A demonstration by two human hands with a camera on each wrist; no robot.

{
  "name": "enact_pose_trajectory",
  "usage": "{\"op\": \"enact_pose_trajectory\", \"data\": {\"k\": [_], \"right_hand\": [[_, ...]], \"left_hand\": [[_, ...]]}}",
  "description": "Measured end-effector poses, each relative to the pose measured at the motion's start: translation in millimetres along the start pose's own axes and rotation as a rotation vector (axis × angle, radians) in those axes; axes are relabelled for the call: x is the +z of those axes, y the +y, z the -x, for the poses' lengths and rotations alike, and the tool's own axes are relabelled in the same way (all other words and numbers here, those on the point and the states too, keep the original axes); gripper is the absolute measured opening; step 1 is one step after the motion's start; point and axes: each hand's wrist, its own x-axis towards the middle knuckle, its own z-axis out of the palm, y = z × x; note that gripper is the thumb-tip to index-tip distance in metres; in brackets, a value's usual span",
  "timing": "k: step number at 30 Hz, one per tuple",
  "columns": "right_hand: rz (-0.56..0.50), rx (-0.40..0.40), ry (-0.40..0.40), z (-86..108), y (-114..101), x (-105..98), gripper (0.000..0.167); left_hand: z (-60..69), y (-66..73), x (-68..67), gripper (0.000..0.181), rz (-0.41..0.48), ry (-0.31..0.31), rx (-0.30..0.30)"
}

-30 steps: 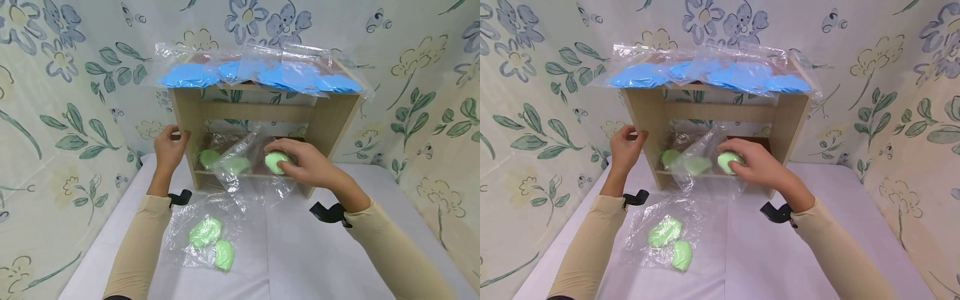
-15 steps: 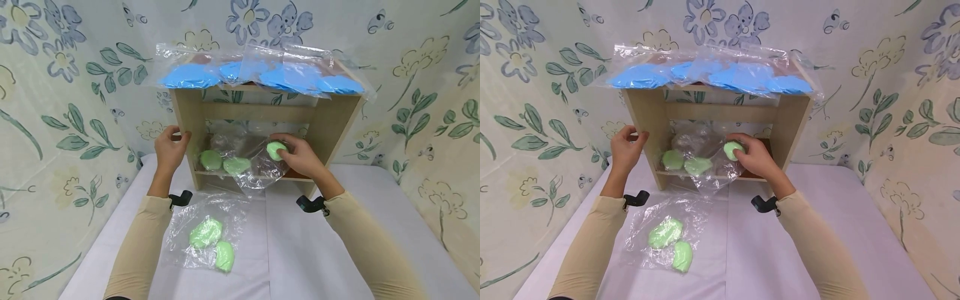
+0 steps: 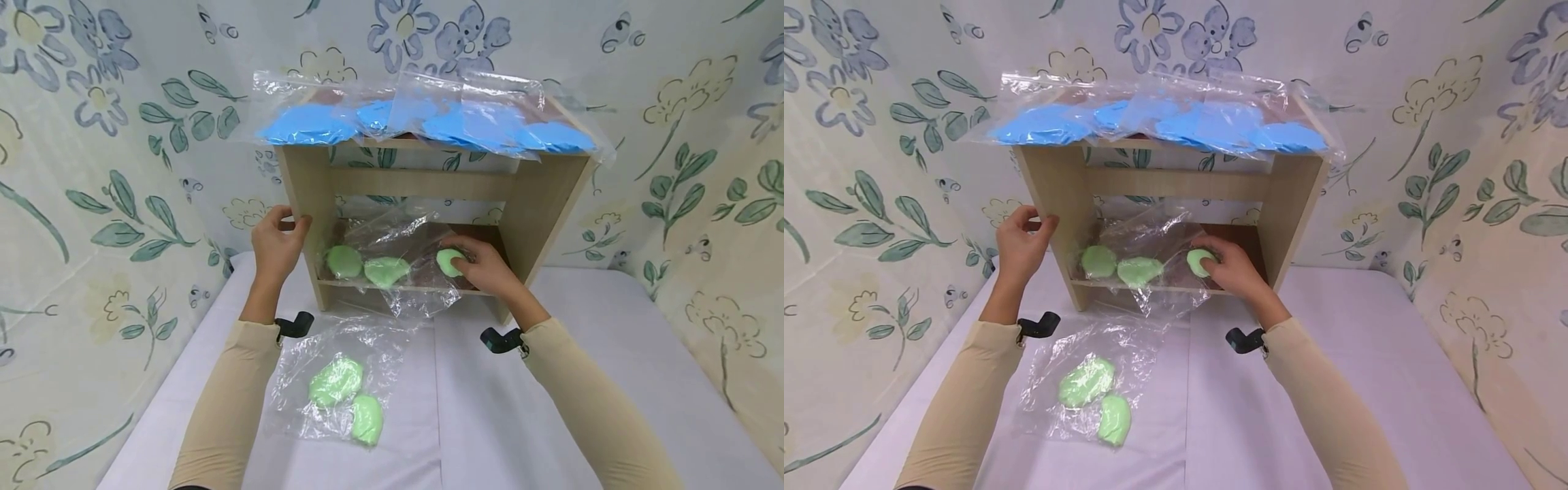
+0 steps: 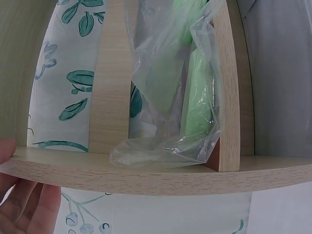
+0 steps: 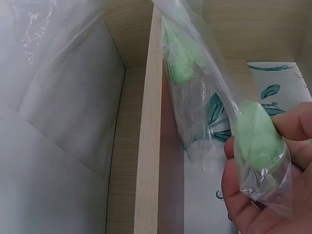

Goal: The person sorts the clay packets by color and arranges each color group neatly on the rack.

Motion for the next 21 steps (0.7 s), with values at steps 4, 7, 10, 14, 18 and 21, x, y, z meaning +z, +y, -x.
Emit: {"op": "enact_pose_trajectory", "data": {"k": [4,7,10,14,18,21], "right_hand": [[-0.03,0.002,-0.007,0.8,-1.1,1.3,0.039],[-0.075,0.02,-0.02,2.2,0.2,4.0,0.039],[-0.101,0.037,-0.022,3.2,4.0,7.6,0.039],[-0.115,0.047,-0.002,2.4,8.8,11.8,0.039],[-0.154,0.073,0.066,-2.6,12.4,16.6,0.043],[-0.197,0.13,0.175,-7.8,15.1,21.5,0.043]], "left_hand": [[-0.4,-0.2,-0.1,0.029,0.002,0.002,0.0],[-0.6,-0.3,0.2,0.029,0.005,0.005,0.01],[-0.6,0.0,0.7,0.03,0.011,0.003,0.016],[0.0,0.5,1.0,0.032,0.014,-0.004,0.017],[0.5,0.2,0.7,0.031,0.008,0.007,0.026],[0.7,0.1,0.6,0.03,0.007,0.011,0.03]]}}
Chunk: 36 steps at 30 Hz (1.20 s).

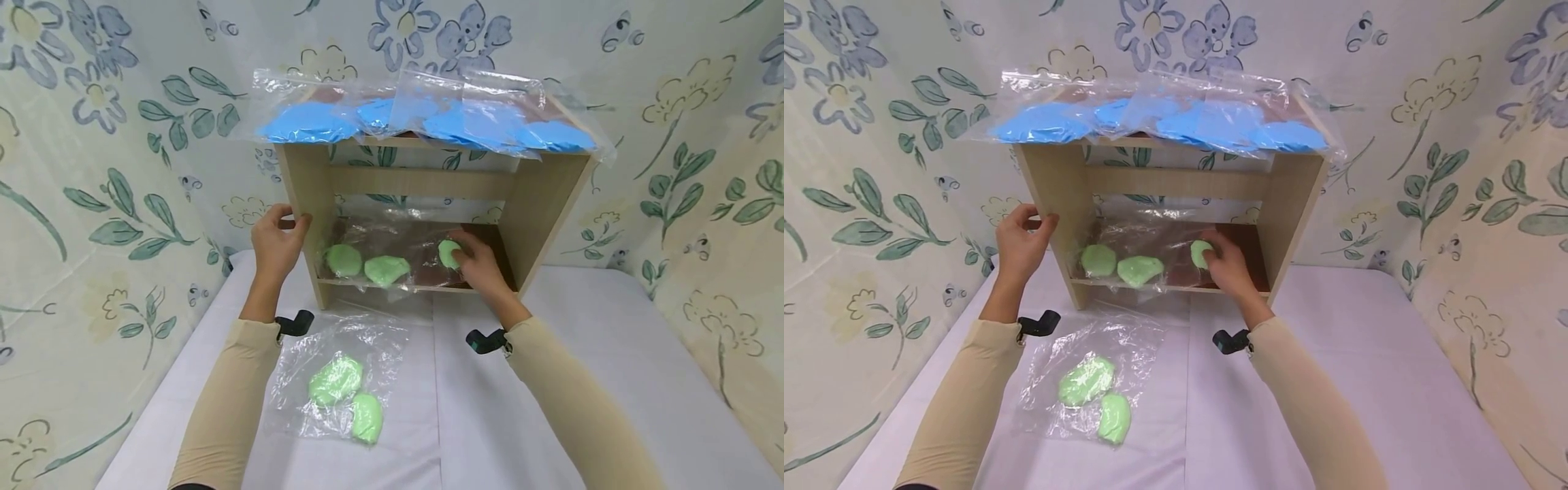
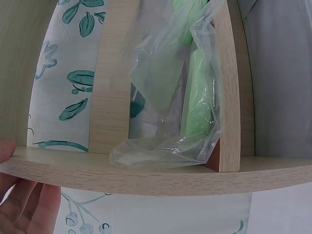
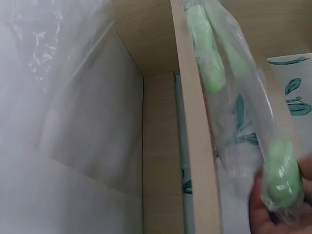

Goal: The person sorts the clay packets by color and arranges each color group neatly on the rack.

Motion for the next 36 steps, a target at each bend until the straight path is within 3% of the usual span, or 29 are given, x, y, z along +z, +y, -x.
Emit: {"op": "enact_pose_trajectory", "data": {"k": [3,5,8,11,15,18,22,26,29,33,36], "right_hand": [[-0.043,0.07,0.101,-4.0,1.6,6.6,0.043],[-0.032,0.106,0.099,-5.9,0.5,11.6,0.044],[0.03,0.114,-0.019,-8.3,-1.4,18.9,0.047],[0.119,0.068,-0.138,-9.5,-4.0,24.4,0.051],[0.232,0.015,-0.188,-7.7,-6.7,27.0,0.052],[0.381,-0.002,-0.174,-3.8,-7.1,27.7,0.055],[0.542,-0.059,-0.075,3.1,-6.2,30.1,0.062],[0.449,-0.216,0.006,7.8,-3.3,30.6,0.05],[0.373,-0.32,-0.037,8.1,1.1,30.5,0.039],[0.342,-0.367,-0.121,5.5,6.2,35.1,0.037],[0.349,-0.39,-0.118,3.1,9.3,42.8,0.037]], "left_hand": [[-0.4,-0.5,-0.4,0.03,0.0,-0.005,0.003],[-0.6,-1.0,-0.9,0.031,-0.001,-0.005,0.007],[-0.8,-1.0,-1.0,0.031,0.002,0.004,0.014],[-0.6,-0.7,-0.4,0.03,0.002,0.01,0.012],[-0.4,-0.5,0.6,0.031,-0.001,-0.001,0.004],[0.3,0.1,0.7,0.031,-0.004,-0.004,-0.008],[1.1,0.7,1.4,0.03,-0.006,0.004,-0.013],[1.5,0.8,2.6,0.03,-0.008,0.0,0.001],[1.7,0.8,2.6,0.031,-0.003,-0.002,0.004],[2.1,0.6,1.4,0.032,-0.002,0.007,0.002],[2.3,0.5,0.8,0.032,-0.01,0.012,0.002]]}}
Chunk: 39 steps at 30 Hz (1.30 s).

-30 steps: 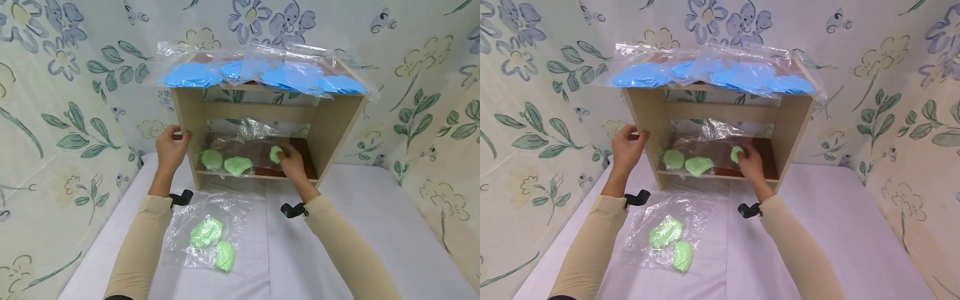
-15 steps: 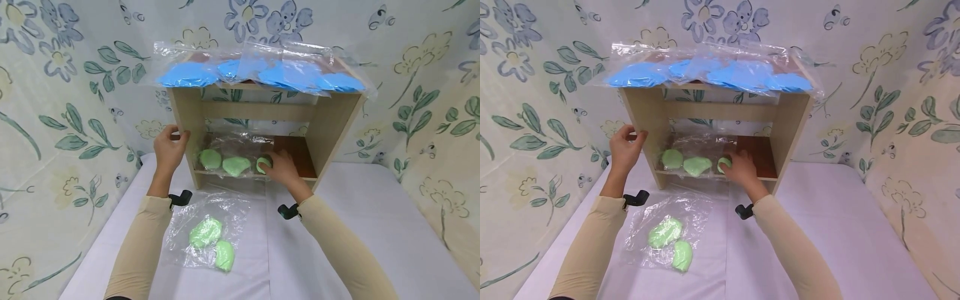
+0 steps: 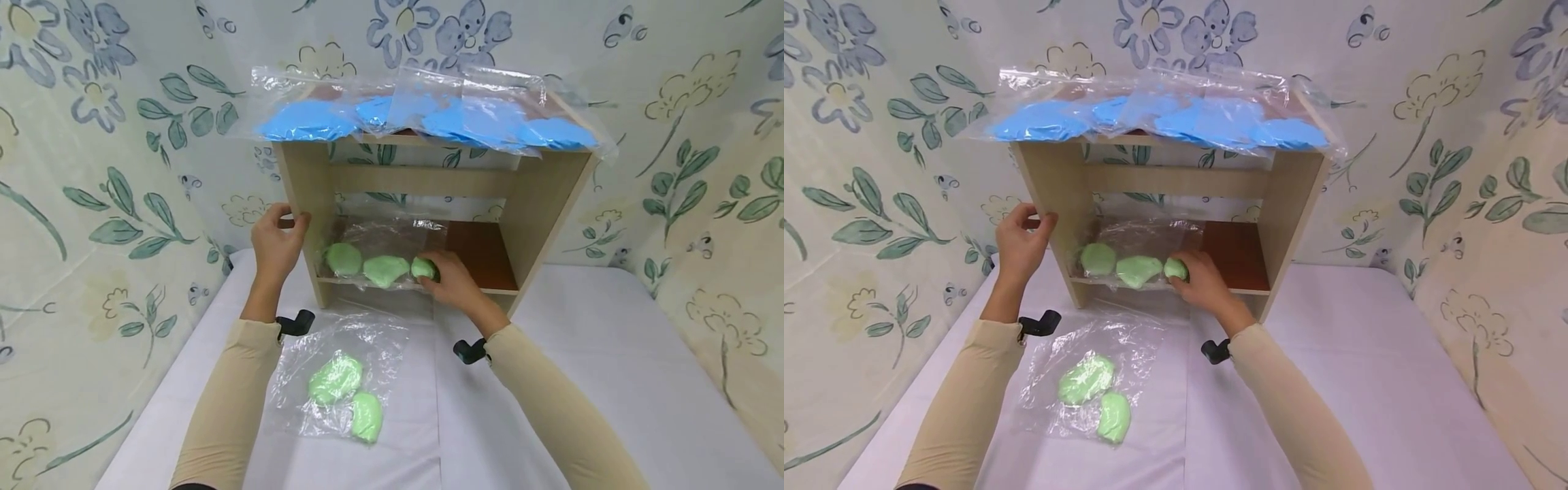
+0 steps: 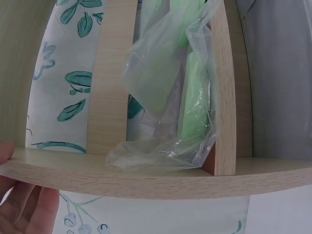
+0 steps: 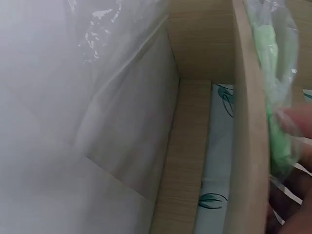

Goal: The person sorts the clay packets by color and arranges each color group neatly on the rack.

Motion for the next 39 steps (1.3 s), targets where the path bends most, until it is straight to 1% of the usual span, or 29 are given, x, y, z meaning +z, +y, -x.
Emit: {"op": "enact_pose_trajectory", "data": {"k": [5,10,14,17,20,22,24,25,27,28,29,30,31,32,34,35,36,37,38,39], "right_hand": [[0.036,0.006,0.048,0.9,-2.8,10.3,0.038],[0.03,-0.003,0.084,3.2,-4.5,13.3,0.038],[-0.005,-0.022,0.102,3.0,-3.3,12.7,0.04],[-0.042,-0.029,0.112,3.9,-0.1,11.1,0.042],[-0.093,0.002,0.119,7.9,-0.5,9.2,0.047],[-0.104,0.018,0.173,13.7,-3.4,9.3,0.047],[-0.07,0.009,0.287,22.1,-9.2,10.3,0.043],[-0.034,0.001,0.36,27.6,-13.2,11.0,0.039],[0.077,-0.027,0.478,39.2,-22.7,12.5,0.026],[0.136,-0.037,0.507,45.7,-28.9,13.3,0.02],[0.19,-0.041,0.505,52.3,-35.0,14.8,0.013],[0.233,-0.026,0.462,59.2,-41.8,16.2,0.008],[0.26,-0.005,0.378,66.1,-48.8,17.9,0.005],[0.278,0.023,0.265,72.5,-55.0,20.6,0.005],[0.298,0.109,0.009,84.3,-65.4,28.4,0.008],[0.301,0.162,-0.119,89.2,-69.6,32.8,0.011],[0.308,0.211,-0.231,93.2,-73.2,37.7,0.018],[0.314,0.247,-0.315,96.3,-75.7,43.4,0.025],[0.329,0.274,-0.38,99.0,-77.3,49.6,0.032],[0.343,0.295,-0.424,101.4,-78.4,56.0,0.039]], "left_hand": [[-0.3,0.1,0.4,0.031,-0.009,0.002,0.001],[-0.8,1.0,-0.1,0.033,-0.014,0.001,-0.012],[-3.0,1.9,0.4,0.031,-0.006,0.009,0.006],[-3.6,2.5,1.5,0.03,0.0,0.003,0.019],[-2.7,1.9,1.8,0.031,-0.002,0.001,0.009],[-1.7,1.0,1.5,0.031,-0.007,0.003,0.001],[-1.1,0.3,1.5,0.031,-0.011,0.003,0.004],[-0.6,0.1,1.9,0.03,-0.014,0.002,0.007],[-0.5,0.0,2.4,0.03,-0.012,-0.003,0.019],[-0.8,0.0,2.5,0.031,-0.011,-0.009,0.023],[-1.1,-0.1,2.3,0.031,-0.007,-0.015,0.024],[-1.7,-0.2,1.8,0.032,-0.001,-0.025,0.018],[-2.3,-0.4,1.1,0.033,0.007,-0.036,0.006],[-2.9,-0.6,0.1,0.034,0.018,-0.047,-0.009],[-3.9,-1.1,-2.2,0.035,0.035,-0.069,-0.049],[-4.1,-1.4,-3.3,0.036,0.042,-0.077,-0.066],[-4.4,-1.6,-4.1,0.036,0.048,-0.084,-0.081],[-4.6,-1.8,-4.8,0.037,0.05,-0.087,-0.09],[-4.7,-2.3,-5.3,0.037,0.052,-0.084,-0.091],[-4.6,-2.7,-5.6,0.037,0.05,-0.081,-0.09]]}}
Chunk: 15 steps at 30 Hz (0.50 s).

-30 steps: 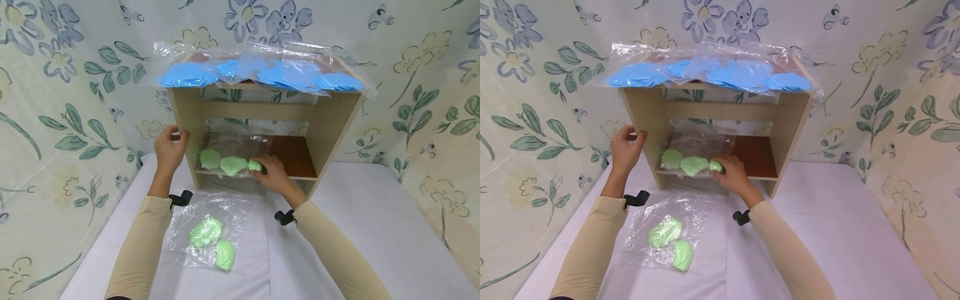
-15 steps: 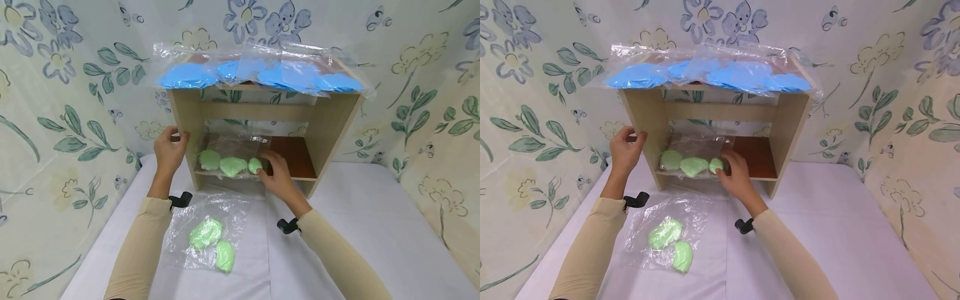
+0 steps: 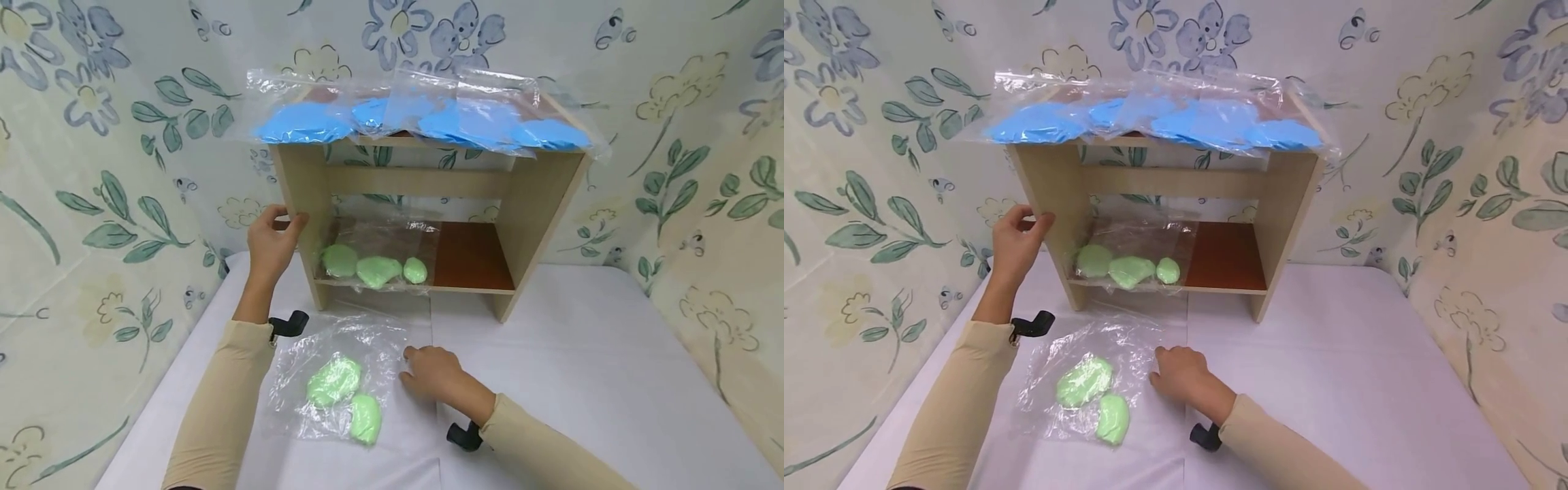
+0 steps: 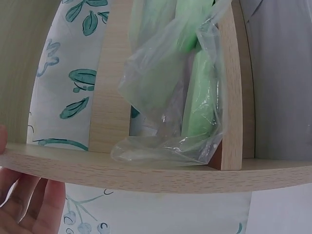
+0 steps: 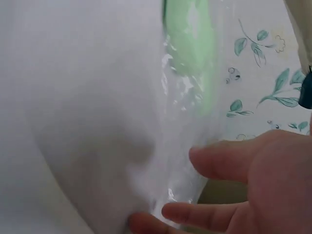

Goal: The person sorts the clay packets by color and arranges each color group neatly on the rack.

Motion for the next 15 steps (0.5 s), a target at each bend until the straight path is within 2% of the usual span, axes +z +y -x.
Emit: {"op": "enact_pose_trajectory", "data": {"k": [3,5,7,11,15], "right_hand": [[0.016,0.04,-0.039,-3.1,-7.5,14.7,0.058],[0.0,0.068,-0.02,-6.9,-11.2,22.2,0.067],[-0.029,0.089,0.014,-11.5,-13.7,26.4,0.068],[-0.147,0.101,0.058,-18.3,-15.6,28.9,0.043],[-0.249,0.11,0.051,-21.6,-14.8,26.5,0.021]], "left_hand": [[-0.6,0.9,0.6,0.038,-0.003,0.013,0.014],[-0.4,1.6,1.4,0.037,-0.007,0.026,0.025],[-0.1,2.4,2.5,0.036,-0.01,0.044,0.034],[1.4,2.9,7.1,0.035,-0.023,0.099,0.051],[2.1,3.8,11.9,0.037,-0.039,0.143,0.046]]}}
